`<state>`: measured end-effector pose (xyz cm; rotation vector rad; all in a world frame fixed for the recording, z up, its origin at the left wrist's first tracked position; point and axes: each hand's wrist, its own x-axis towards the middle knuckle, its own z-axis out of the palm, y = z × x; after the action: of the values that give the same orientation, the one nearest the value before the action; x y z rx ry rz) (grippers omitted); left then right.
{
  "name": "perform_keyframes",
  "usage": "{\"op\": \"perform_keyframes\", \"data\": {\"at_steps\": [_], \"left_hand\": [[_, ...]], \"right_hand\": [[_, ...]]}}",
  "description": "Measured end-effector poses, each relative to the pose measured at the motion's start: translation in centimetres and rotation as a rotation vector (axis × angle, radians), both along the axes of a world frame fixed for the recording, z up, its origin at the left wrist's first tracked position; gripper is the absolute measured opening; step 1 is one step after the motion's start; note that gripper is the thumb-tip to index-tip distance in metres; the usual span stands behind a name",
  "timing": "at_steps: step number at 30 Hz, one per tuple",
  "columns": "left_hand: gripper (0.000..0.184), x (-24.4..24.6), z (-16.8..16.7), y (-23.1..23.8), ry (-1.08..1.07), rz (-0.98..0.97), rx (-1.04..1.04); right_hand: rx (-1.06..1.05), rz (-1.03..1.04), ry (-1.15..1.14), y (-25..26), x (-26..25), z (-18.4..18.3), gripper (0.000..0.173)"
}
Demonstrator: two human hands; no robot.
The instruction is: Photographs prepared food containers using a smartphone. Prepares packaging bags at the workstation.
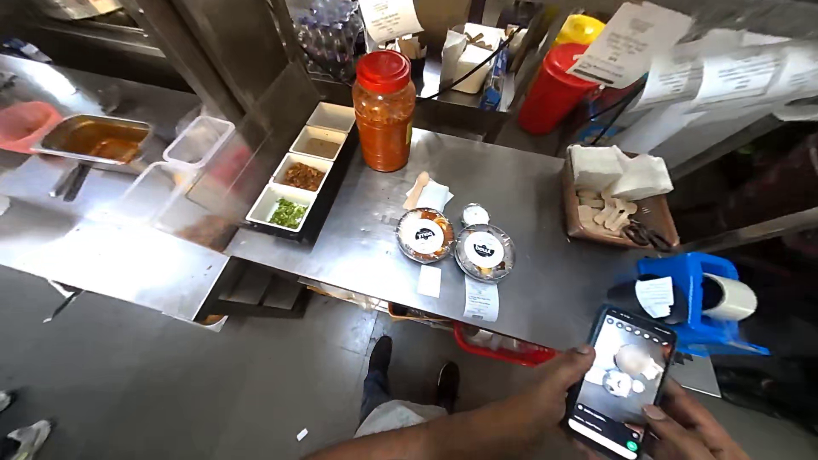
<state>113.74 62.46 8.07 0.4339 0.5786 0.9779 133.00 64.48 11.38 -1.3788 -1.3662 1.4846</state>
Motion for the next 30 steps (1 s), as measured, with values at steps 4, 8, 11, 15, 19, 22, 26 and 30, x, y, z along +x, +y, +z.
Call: {"op": "perform_keyframes", "data": {"at_steps": [4, 8, 11, 15, 19, 22, 26, 30], "left_hand": [[0.059, -0.3, 0.2, 0.6, -0.038, 0.007, 0.015], [0.058, -0.4, 0.5, 0.9, -0.061, -0.003, 0.018], [0.055, -0.4, 0.8, 1.0, -0.060, -0.009, 0.010], [0.053, -0.7, 1.2, 1.4, -0.029, -0.013, -0.044], [0.054, -0.7, 1.0, 1.8, -0.025, 0.015, -0.041], [0.055, -0.6, 0.8, 2.0, -0.029, 0.038, -0.021], [0.060, -0.4, 0.8, 2.3, -0.013, 0.058, -0.039], [0.064, 0.0, 0.9, 2.5, 0.015, 0.093, -0.049]], "right_hand": [[0.018, 0.008, -0.010, 0.3, -0.1, 0.6, 0.053], [0.054, 0.016, -0.021, 0.6, -0.1, 0.6, 0.057], [0.082, 0.001, -0.035, 0.7, -0.5, 0.7, 0.061], [0.113, -0.003, -0.064, 1.1, -0.9, 0.4, 0.063], [0.117, -0.024, -0.065, 1.5, -1.4, 0.0, 0.065], [0.122, -0.017, -0.016, 1.8, -1.5, -0.4, 0.069], [0.142, 0.002, 0.035, 1.9, -1.8, -0.9, 0.082], [0.153, 0.001, 0.073, 1.8, -2.4, -1.9, 0.097]]}}
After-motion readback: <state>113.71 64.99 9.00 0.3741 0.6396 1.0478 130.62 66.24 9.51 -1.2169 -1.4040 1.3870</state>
